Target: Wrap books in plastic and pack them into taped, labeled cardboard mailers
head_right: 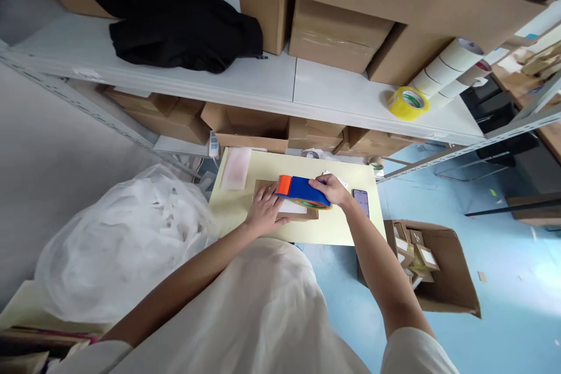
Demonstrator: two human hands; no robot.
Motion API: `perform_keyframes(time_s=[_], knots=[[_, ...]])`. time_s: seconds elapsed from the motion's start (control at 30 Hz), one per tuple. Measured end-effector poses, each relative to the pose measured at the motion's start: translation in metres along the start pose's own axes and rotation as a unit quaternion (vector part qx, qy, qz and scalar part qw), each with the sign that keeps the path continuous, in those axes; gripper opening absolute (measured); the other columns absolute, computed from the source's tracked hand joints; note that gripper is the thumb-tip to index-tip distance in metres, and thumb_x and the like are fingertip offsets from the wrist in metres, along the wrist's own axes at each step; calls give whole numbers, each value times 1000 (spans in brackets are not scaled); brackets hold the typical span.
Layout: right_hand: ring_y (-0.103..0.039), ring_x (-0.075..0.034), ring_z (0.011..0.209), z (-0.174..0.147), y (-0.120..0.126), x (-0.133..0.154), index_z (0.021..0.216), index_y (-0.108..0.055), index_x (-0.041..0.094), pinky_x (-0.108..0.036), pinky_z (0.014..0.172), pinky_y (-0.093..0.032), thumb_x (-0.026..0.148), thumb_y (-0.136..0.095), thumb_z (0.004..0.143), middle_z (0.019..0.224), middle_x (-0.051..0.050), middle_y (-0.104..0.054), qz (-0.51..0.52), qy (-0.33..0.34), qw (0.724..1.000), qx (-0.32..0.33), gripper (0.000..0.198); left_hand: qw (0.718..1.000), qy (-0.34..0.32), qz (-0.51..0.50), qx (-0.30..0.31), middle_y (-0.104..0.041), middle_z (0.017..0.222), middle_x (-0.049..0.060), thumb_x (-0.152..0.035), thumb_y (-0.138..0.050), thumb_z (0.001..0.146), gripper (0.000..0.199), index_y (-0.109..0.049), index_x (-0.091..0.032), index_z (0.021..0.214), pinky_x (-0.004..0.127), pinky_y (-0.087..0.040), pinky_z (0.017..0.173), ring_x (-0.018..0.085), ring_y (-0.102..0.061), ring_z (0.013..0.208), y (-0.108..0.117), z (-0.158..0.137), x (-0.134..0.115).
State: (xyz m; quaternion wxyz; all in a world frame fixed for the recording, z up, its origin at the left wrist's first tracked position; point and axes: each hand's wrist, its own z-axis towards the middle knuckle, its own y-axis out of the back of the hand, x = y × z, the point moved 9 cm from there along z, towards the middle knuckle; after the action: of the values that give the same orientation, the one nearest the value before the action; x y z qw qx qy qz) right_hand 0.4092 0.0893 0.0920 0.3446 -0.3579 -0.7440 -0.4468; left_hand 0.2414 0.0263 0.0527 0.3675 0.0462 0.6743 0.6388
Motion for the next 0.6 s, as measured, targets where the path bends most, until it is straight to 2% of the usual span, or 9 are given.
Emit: perform_keyframes(time_s=[0.13,0.2,0.23,0.27,0.3,0.4,0.43,0.47,0.6], knots=[[-50,-12,48,2,3,-12,62,-63,14,-25,48,-41,66,-63,67,55,-1,-60,33,-22,999,13,52,998,13,-65,-2,-37,148,17,-54,-56,80,68,-45,-16,134,52,-13,114,31,-23,141,4,-1,6],[-50,-13,48,4,3,-16,63,-63,15,-25,48,-41,65,-64,67,55,-1,-60,44,-26,998,22,50,986,46,-162,-6,-36,149,14,-52,-47,86,61,-42,-17,137,51,-14,114,29,-25,141,6,1,15],[-50,-13,48,5,3,-17,63,-63,15,-25,48,-41,64,-65,67,55,-1,-60,49,-25,998,26,50,970,76,-232,-15,-37,148,12,-50,-42,89,58,-42,-19,138,50,-16,114,28,-27,140,7,2,22],[-49,-12,47,5,3,-19,62,-63,15,-25,47,-40,64,-65,67,54,0,-59,54,-22,998,28,49,942,113,-315,-30,-40,147,11,-49,-38,91,55,-42,-20,138,49,-20,114,27,-32,138,8,4,29],[-48,-12,46,6,3,-21,60,-62,15,-25,46,-39,63,-65,67,53,0,-58,59,-19,998,29,49,900,154,-405,-44,-44,144,11,-49,-36,91,54,-43,-21,137,47,-27,111,27,-39,134,7,5,36],[-45,-11,44,8,5,-27,57,-59,16,-24,44,-36,63,-66,67,50,1,-54,74,-10,997,28,49,725,253,-638,-51,-57,131,13,-55,-42,88,55,-51,-19,129,43,-44,97,26,-60,113,-2,9,42],[-44,-10,44,8,6,-28,56,-58,16,-24,44,-35,63,-66,67,49,1,-54,75,-9,997,28,49,680,270,-680,-42,-60,126,13,-57,-48,85,55,-55,-18,124,42,-46,94,26,-63,107,-5,11,39],[-44,-10,44,8,6,-29,55,-57,16,-24,44,-35,64,-66,67,49,1,-53,75,-9,997,29,50,652,284,-703,-33,-63,121,13,-58,-54,81,54,-58,-17,117,41,-46,93,25,-64,103,-5,14,36],[-43,-10,45,7,5,-29,54,-55,17,-24,44,-35,65,-65,67,49,1,-52,65,-1,997,33,51,581,339,-740,-6,-69,101,9,-54,-70,68,45,-64,-17,93,39,-45,91,21,-65,96,-10,15,31]])
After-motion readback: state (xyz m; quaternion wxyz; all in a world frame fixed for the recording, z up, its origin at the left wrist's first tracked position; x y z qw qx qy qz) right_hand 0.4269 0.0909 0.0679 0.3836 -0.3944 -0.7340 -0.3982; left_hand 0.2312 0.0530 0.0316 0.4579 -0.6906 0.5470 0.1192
